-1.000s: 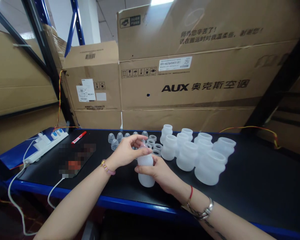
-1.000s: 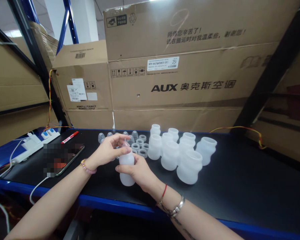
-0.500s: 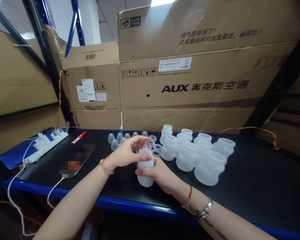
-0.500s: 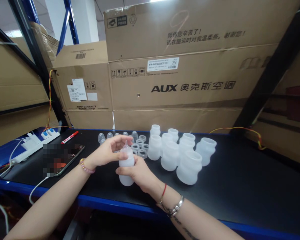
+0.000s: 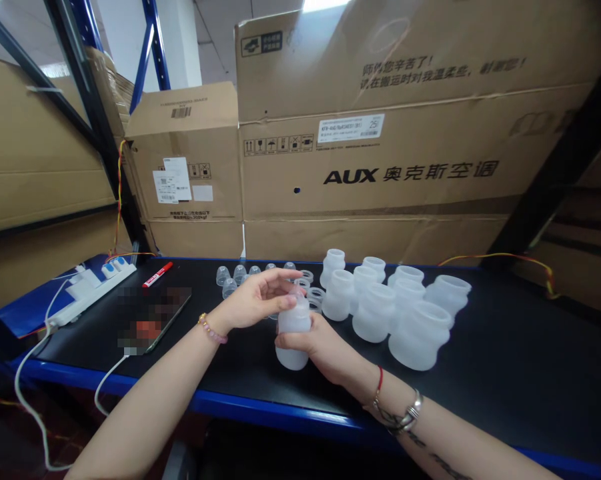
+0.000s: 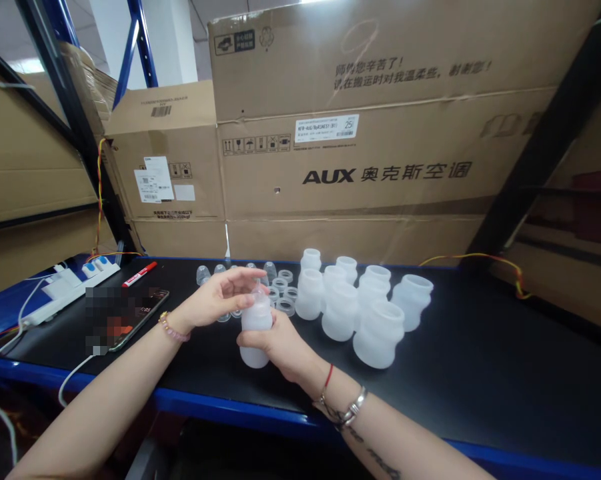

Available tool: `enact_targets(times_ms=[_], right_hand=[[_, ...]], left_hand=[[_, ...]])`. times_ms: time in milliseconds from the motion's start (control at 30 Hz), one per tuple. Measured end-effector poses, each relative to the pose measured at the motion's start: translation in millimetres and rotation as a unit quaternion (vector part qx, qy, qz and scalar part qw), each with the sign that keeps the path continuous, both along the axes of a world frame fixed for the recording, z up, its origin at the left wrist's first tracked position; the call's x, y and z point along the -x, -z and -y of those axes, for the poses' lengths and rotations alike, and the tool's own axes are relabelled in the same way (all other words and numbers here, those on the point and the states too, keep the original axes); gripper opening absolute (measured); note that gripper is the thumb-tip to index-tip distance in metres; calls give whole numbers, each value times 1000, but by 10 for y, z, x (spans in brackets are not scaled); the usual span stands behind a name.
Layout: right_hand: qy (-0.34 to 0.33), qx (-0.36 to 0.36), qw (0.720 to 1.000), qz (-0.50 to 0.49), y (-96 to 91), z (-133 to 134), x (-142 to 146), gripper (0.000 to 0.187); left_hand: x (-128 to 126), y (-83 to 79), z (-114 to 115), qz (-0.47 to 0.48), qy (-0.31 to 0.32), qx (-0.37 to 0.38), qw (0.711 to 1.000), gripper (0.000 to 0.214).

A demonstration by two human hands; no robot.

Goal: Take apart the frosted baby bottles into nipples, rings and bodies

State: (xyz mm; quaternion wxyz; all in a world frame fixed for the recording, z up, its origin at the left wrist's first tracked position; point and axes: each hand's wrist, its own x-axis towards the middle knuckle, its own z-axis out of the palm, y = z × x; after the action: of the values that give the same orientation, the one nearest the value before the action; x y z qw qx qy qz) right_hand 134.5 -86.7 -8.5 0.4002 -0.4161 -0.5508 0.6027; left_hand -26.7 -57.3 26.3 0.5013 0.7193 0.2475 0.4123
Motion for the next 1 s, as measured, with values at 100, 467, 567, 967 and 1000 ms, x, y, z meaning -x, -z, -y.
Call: enact_targets(times_ms=[100,467,567,967,1000], right_hand=[[7,10,1000,-7,9,-1,4,31],[35,20,999,-22,45,-41,2,35],[35,22,999,-14,31,-39,-1,35],[44,0,999,24,12,-9,43,31],[46,1,999,24,10,-9,45,31]], left_hand=[[104,-28,-121,-3,-140,-38,989,38],[586,142,-438,-505,-422,-103,746,46],[576,214,-469,-524,-387,-105,751,42],[345,-71,-199,-149,-408,-186,882,38],[273,-83,-162,-91,-345,-171,918,40]])
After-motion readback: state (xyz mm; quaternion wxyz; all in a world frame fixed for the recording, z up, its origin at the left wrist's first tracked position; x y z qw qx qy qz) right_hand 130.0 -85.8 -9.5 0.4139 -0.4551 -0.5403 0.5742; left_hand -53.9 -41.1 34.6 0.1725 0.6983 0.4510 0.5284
